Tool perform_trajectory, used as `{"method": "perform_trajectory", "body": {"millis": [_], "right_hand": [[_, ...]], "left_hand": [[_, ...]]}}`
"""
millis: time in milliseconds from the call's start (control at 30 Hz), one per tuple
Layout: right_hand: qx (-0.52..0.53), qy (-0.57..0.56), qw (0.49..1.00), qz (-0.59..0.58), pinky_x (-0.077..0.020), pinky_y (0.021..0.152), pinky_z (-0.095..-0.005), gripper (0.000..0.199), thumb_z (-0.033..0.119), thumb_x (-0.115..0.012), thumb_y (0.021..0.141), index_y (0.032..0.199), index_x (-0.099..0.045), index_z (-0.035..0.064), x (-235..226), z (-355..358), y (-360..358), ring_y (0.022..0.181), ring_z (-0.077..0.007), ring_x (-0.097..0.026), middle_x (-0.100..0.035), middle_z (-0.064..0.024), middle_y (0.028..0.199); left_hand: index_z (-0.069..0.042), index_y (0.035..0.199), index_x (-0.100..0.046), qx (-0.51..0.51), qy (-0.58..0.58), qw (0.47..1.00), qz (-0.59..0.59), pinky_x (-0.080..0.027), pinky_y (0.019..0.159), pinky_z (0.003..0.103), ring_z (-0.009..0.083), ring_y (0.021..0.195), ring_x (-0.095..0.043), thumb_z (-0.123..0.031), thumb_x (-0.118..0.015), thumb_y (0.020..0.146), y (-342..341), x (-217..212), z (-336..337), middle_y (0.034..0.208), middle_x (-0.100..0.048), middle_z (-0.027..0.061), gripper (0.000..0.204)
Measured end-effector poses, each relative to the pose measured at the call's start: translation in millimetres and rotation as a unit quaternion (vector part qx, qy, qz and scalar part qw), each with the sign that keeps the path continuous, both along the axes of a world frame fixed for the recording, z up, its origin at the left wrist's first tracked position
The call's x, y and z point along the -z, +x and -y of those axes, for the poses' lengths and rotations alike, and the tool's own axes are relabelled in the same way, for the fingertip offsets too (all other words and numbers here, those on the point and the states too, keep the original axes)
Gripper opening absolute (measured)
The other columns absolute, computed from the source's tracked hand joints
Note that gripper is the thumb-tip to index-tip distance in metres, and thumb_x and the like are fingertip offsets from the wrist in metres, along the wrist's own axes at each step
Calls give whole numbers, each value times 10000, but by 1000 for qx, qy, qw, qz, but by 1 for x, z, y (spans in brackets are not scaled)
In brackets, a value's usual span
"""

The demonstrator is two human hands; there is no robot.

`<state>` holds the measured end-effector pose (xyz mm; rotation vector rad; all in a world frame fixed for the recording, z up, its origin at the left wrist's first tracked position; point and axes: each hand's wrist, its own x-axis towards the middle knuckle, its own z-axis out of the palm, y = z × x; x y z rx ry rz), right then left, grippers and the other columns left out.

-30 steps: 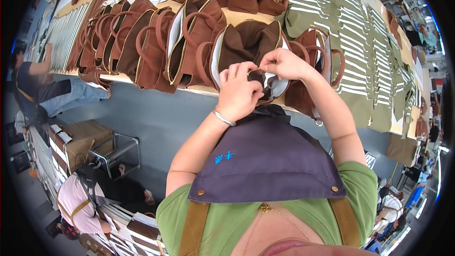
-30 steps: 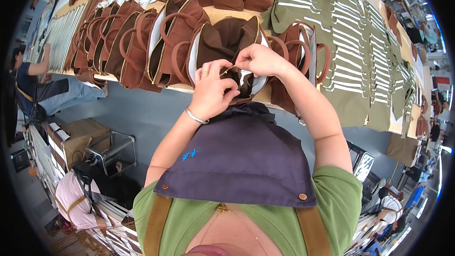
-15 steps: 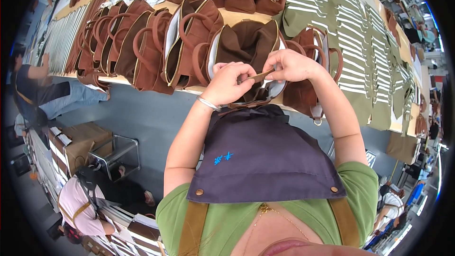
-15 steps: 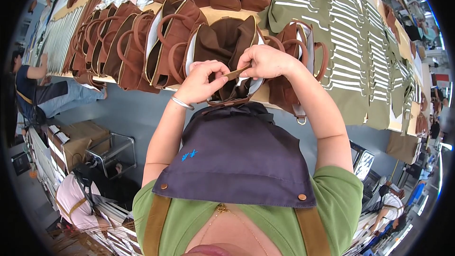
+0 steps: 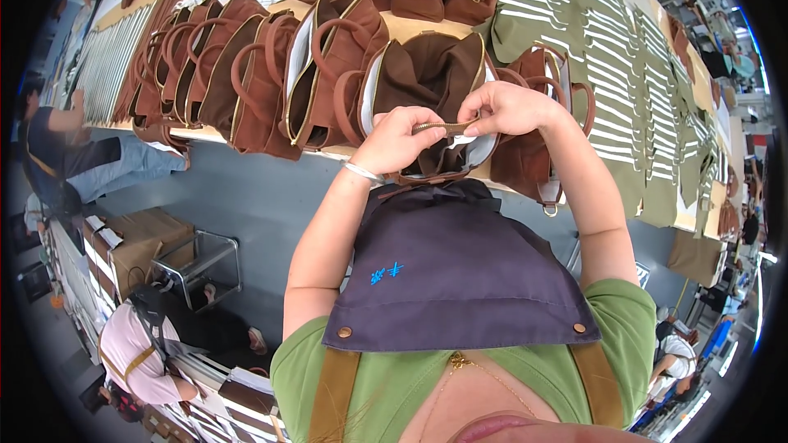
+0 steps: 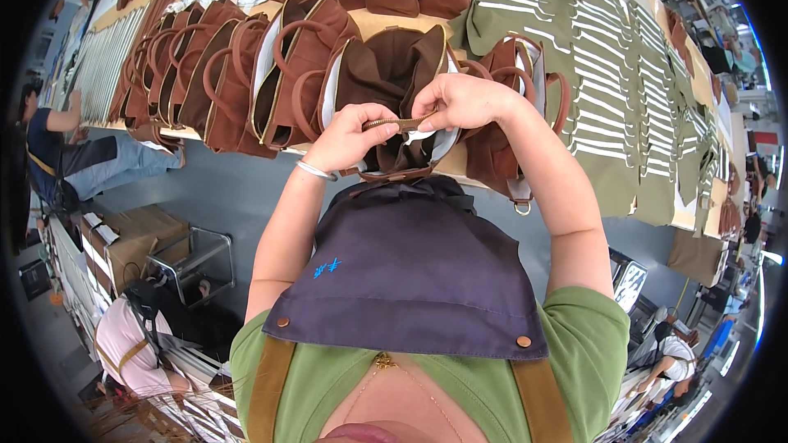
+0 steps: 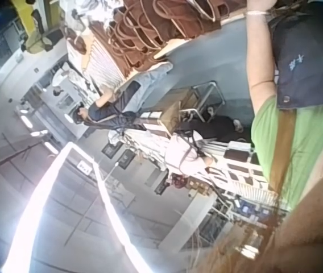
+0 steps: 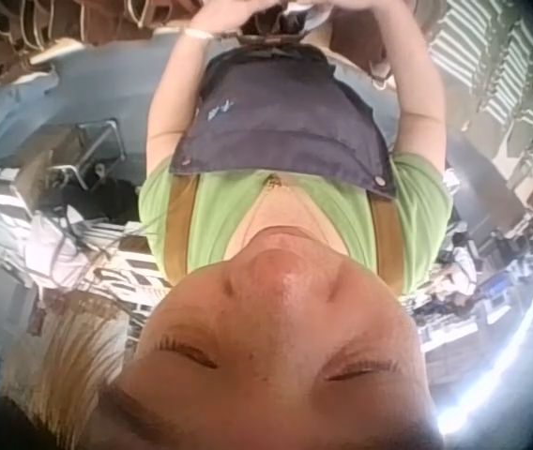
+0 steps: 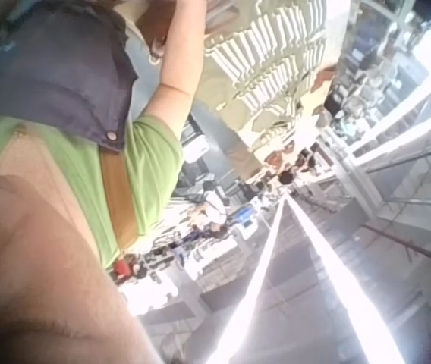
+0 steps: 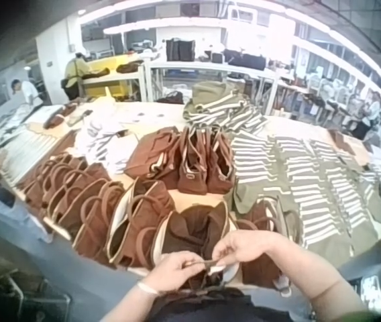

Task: Inspecting and assembling small brown leather bags by checking the lining and hardware at a workshop workbench.

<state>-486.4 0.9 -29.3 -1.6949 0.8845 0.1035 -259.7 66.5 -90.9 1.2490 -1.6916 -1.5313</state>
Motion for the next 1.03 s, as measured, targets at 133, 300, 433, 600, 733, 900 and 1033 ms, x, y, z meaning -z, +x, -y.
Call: {"method": "perform_trajectory", "body": {"millis": [133,300,433,600,733,900,1033], "right_hand": [[-7,45,998,-39,-435,557,-231,157,145,-759,813,894,-705,23,-6,3,1,615,-61,-561,-637,21,710],[-53,-122,990,-49,-486,661,-273,214,123,-730,801,971,-688,1,-5,-1,0,714,-122,-628,-678,-57,762],[-43,-235,970,-40,-513,721,-391,211,190,-739,740,886,-713,40,-12,-17,17,781,-299,-669,-702,-122,797],[42,-169,979,-102,-507,658,-317,201,173,-698,796,936,-696,29,4,-7,15,706,-185,-664,-688,-84,744],[55,-40,995,-68,-503,619,-269,136,143,-692,838,897,-696,21,14,-1,16,618,-93,-638,-669,-33,694],[21,-65,994,-83,-485,566,-245,121,110,-691,862,954,-706,34,-21,8,21,566,-77,-603,-674,-10,730],[-45,8,998,40,-466,581,-213,120,115,-698,875,976,-714,51,-61,26,22,617,-55,-578,-661,18,750]], "left_hand": [[-64,945,-720,1,65,997,-52,-408,628,222,67,665,-541,-234,-644,890,-4,12,2,677,-631,-8,194],[-48,973,-687,22,47,999,14,-423,669,260,77,744,-510,-152,-642,906,-4,-8,3,790,-602,-15,132],[-116,972,-687,-149,-333,894,261,-399,799,357,189,904,-525,-147,-703,824,-19,-23,-23,875,-549,13,152],[-114,1074,-610,-9,-241,962,128,-458,806,379,284,937,-567,-111,-754,740,-40,-25,-65,974,-566,115,364],[-112,919,-646,-26,-308,911,274,-470,760,379,242,827,-607,-148,-715,749,-49,10,-69,808,-592,39,187],[-169,811,-672,-30,-392,868,304,-420,721,343,189,798,-597,-164,-675,752,-32,-27,-50,756,-590,-15,59],[-141,887,-696,-10,-392,891,228,-405,806,361,208,845,-576,-131,-692,766,-6,-82,-33,813,-627,-21,121]]}}
